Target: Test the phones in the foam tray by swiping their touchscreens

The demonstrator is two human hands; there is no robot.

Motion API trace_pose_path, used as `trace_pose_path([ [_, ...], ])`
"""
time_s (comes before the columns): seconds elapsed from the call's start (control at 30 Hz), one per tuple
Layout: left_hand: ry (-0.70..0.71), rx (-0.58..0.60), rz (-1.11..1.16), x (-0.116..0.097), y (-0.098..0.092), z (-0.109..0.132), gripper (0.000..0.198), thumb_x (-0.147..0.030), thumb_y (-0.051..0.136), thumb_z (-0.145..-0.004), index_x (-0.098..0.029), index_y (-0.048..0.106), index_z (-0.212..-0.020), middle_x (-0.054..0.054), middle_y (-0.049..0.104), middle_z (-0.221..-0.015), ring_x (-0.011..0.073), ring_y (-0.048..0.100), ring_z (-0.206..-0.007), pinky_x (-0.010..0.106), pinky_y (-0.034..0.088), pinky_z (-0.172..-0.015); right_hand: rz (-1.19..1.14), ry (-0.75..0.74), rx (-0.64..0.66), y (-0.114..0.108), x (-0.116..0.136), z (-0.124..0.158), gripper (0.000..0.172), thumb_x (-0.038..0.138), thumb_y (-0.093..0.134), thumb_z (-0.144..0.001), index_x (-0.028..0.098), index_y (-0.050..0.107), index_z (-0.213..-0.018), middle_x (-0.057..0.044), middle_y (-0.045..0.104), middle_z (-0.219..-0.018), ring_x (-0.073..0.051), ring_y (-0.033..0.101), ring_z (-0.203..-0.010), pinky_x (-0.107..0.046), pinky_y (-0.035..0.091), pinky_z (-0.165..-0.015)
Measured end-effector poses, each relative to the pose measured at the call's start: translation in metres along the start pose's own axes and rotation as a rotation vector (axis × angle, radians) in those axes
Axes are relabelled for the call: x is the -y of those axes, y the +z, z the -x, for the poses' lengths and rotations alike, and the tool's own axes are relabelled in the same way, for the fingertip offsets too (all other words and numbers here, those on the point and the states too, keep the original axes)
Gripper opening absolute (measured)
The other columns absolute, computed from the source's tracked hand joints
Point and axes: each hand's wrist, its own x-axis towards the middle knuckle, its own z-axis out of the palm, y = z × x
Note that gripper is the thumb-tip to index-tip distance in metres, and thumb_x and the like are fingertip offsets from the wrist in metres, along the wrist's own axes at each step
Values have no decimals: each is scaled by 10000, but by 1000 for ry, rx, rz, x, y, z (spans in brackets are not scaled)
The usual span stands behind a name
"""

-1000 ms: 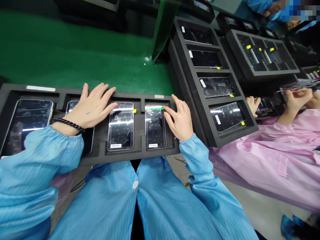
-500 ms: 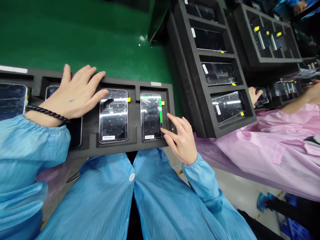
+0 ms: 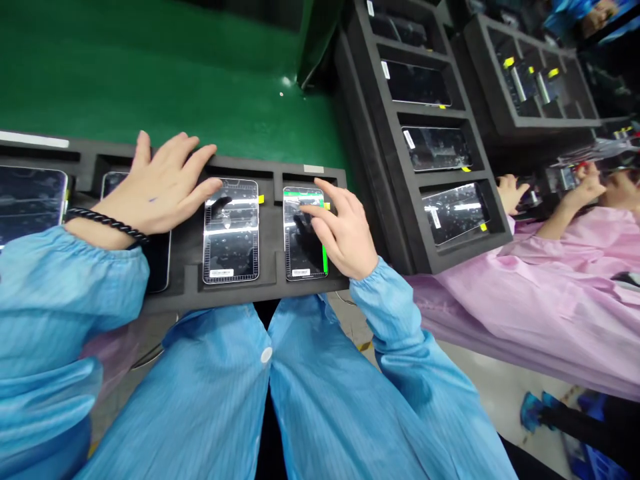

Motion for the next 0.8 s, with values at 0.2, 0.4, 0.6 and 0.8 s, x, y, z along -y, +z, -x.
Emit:
trace_pose_path([
  [0.2, 21, -23, -25, 4, 5, 0, 933, -666, -103, -954, -67, 280, -1558, 239, 314, -1580, 375, 241, -1526, 694, 92, -1207, 70, -35, 117, 22, 2, -34, 399, 391, 364, -1063, 235, 673, -1260, -105, 396, -1610, -269, 422, -1421, -554, 267, -1224],
  [0.4, 13, -14, -31, 6, 4, 1, 937, -677, -117, -944, -93, 269, -1566, 220, 302, -1590, 364, 228, -1533, 685, 88, -1213, 66, -76, 122, 19, 5, -23, 364, 383, 402, -1053, 238, 682, -1236, -101, 409, -1604, -281, 433, -1419, -572, 259, -1226],
  [0.6, 3, 6, -2, 4, 2, 1, 940, -684, -108, -943, -86, 266, -1565, 214, 276, -1601, 359, 202, -1541, 656, 48, -1226, 11, -181, 145, 2, 26, 24, 335, 341, 432, -1044, 222, 726, -1153, -115, 479, -1552, -262, 484, -1364, -542, 282, -1227],
  [0.8, 1, 23, 14, 5, 1, 0, 934, -690, -88, -939, -88, 244, -1571, 202, 249, -1614, 366, 180, -1545, 644, 14, -1225, -122, -257, 229, -5, 40, 48, 366, 344, 421, -1044, 203, 758, -1019, -104, 561, -1484, -238, 534, -1313, -539, 298, -1227],
])
